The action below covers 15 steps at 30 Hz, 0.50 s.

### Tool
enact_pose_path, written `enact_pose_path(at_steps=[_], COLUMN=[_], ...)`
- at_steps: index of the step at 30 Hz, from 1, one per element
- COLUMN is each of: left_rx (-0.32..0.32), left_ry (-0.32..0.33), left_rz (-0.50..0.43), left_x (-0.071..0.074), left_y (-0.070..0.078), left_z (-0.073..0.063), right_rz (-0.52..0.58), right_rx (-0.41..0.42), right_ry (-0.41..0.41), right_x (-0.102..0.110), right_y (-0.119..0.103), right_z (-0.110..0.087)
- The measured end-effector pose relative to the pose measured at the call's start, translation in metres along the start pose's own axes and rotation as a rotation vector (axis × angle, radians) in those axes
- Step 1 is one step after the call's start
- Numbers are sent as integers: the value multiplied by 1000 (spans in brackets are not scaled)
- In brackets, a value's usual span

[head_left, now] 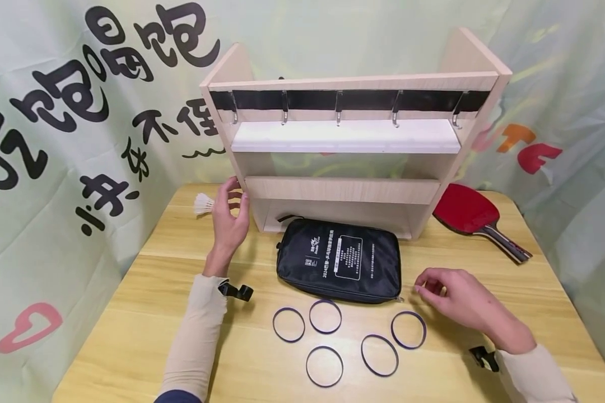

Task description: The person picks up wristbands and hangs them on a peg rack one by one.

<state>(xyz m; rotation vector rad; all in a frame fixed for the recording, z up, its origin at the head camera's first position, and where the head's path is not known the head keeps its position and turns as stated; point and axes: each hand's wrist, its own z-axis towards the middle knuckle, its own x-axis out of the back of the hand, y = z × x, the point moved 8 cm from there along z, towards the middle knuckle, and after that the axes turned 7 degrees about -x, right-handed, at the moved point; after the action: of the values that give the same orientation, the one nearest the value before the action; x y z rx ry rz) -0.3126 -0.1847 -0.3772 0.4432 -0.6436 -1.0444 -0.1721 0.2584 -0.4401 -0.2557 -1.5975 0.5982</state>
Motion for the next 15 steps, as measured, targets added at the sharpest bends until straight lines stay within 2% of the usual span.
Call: enact_pose_path(at_steps=[5, 7, 9, 15], left_rx=[24, 40, 53, 82], left_ry=[44, 50, 50, 38], left_rz=[-4, 0, -3, -40], left_x=[-1, -2, -2, 1], left_y=[4, -10, -17, -20], left_z=[-2, -4, -5, -2], right_rz=[32, 41, 44, 69], right_rx=[1, 1, -5, -2], right_ry=[-97, -129, -147, -199], right_x=[-16, -22, -25, -32], right_y=[5, 6, 7, 7], right_z=[-1, -1, -1, -1])
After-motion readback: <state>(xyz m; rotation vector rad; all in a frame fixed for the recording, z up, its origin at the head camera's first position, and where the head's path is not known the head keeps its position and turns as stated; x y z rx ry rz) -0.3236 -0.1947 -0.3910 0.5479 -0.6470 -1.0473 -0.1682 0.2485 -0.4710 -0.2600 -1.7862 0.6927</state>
